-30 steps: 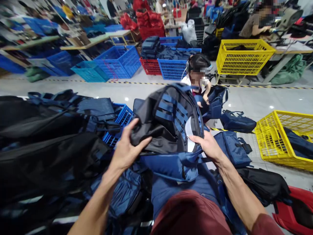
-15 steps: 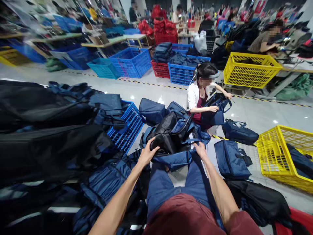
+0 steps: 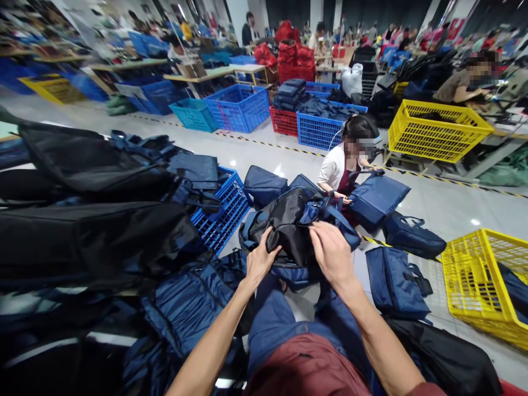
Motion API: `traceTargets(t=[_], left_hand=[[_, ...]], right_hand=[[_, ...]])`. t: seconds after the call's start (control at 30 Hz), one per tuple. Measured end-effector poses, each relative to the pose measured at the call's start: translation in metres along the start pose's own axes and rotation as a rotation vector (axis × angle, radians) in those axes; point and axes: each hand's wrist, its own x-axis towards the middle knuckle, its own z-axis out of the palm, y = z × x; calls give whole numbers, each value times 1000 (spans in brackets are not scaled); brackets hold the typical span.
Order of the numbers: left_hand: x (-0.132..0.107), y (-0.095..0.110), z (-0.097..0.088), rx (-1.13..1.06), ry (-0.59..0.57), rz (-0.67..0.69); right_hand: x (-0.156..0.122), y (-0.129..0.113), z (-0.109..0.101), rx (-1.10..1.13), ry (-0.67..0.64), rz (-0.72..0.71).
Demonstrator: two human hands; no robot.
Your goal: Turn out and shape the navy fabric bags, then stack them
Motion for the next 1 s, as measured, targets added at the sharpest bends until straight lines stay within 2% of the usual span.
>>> traceTargets(t=[0.07, 0.13, 0.2, 0.27, 0.37, 0.47, 0.53, 0.6, 0.67, 0.73, 0.8, 0.87, 1.0], left_hand=[[-2, 2, 3, 4, 20, -15], [-4, 4, 0, 23, 36, -10], [-7, 6, -12, 53, 42, 8], [-13, 11, -31, 80, 39, 38], [-25, 25, -64, 115, 58, 116], [-25, 42, -79, 116, 109, 240], [-17, 48, -69, 102, 72, 282], [-6, 48, -48, 85, -35, 231], [4, 40, -26, 90, -114, 122], [14, 29, -13, 112, -118, 51], [20, 19, -13, 144, -88, 49], [24, 13, -22, 151, -86, 80], [29, 7, -42, 134, -109, 116]], right_hand=[[24, -10, 18, -8, 21, -81], [43, -7, 53, -123, -33, -35], [54, 3, 85, -215, -106, 17], [58, 17, 101, -216, -143, -4], [55, 44, 91, -118, -45, -63], [48, 76, 69, -66, 108, 46], [37, 95, 64, -48, 60, 220], [16, 106, 71, -15, -72, 387], [-12, 107, 87, 23, -171, 471], [-40, 103, 109, 46, -189, 495], [-59, 100, 126, 66, -188, 519], [-65, 102, 132, 77, -170, 546], [-45, 129, 112, 62, -71, 542]])
